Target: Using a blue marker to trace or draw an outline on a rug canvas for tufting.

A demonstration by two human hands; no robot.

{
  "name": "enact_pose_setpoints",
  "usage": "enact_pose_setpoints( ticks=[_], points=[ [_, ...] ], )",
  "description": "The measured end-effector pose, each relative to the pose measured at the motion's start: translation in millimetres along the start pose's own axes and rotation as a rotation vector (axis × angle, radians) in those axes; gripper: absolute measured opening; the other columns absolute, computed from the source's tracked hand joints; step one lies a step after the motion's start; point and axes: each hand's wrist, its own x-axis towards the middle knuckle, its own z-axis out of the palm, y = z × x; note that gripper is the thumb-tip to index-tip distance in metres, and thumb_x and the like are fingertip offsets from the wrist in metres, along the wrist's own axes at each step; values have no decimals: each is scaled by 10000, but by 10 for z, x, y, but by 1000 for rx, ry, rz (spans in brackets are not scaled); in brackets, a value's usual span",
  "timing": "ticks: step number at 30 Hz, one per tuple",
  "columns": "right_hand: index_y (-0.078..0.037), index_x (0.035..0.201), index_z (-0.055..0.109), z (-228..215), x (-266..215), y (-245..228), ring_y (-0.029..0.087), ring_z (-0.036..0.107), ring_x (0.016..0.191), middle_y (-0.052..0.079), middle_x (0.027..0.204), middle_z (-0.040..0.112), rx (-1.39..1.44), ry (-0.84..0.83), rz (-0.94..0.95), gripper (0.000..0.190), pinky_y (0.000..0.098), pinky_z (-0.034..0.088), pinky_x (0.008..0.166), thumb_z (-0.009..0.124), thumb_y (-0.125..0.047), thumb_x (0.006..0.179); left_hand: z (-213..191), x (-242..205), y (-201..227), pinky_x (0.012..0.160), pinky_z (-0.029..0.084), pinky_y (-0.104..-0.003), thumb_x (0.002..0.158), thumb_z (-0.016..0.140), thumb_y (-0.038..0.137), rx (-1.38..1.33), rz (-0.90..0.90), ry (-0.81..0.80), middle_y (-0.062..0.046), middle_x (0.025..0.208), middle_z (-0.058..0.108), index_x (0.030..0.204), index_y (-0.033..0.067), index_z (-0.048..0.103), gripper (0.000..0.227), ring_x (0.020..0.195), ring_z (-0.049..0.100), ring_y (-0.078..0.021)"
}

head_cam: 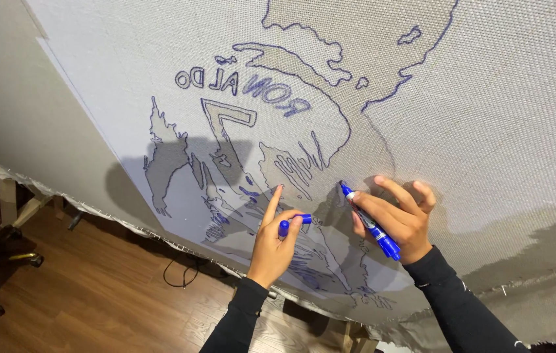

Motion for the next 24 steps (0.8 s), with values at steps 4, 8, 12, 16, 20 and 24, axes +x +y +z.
enact_pose_setpoints(
  ticks=[4, 8, 12, 16, 20, 24],
  points=[
    [-185, 1088, 785, -1, 17, 0, 172, 608, 1239, -104, 1074, 767, -1, -16, -10, 234, 417, 178, 1182, 810, -252, 865, 22, -9, -36, 678, 532, -247, 985, 627, 269, -17, 57, 16, -152, 1638, 371, 1055, 1, 735, 297, 790, 665, -88],
    [-186, 1085, 781, -23, 46, -8, 168, 604, 1243, -108, 1066, 768, -6, -34, -29, 226, 416, 163, 1186, 805, -258, 872, 21, -8, 8, 657, 527, -258, 966, 629, 257, -3, 27, 8, -138, 1642, 371, 1044, 2, 734, 287, 743, 658, -118],
    [-186, 1078, 777, -47, 58, -16, 168, 605, 1247, -109, 1052, 766, -3, -55, -39, 218, 418, 153, 1192, 799, -271, 878, 26, -12, 21, 668, 535, -261, 966, 629, 257, -14, 36, 7, -146, 1642, 359, 1051, 5, 734, 286, 794, 679, -122],
    [-191, 1075, 779, -39, 12, 0, 165, 604, 1252, -107, 1051, 768, 12, -60, -47, 213, 412, 157, 1204, 797, -273, 880, 42, -32, 3, 712, 540, -266, 973, 627, 262, 2, 53, 18, -157, 1651, 354, 1057, 9, 734, 287, 912, 698, -157],
    [-192, 1069, 778, -36, -29, -4, 159, 604, 1250, -107, 1041, 766, 18, -77, -47, 207, 409, 152, 1208, 792, -273, 879, 52, -65, -78, 938, 503, -321, 994, 620, 286, 4, 112, 36, -200, 1656, 312, 1072, 21, 748, 306, 1364, 522, -295],
    [-187, 1078, 782, -37, -68, -1, 159, 600, 1256, -103, 1041, 769, 11, -85, -51, 218, 414, 143, 1224, 790, -270, 878, 49, -75, -71, 1049, 452, -347, 999, 601, 327, 2, 110, 29, -214, 1662, 293, 1074, 37, 749, 334, 1506, 385, -353]
  ],
)
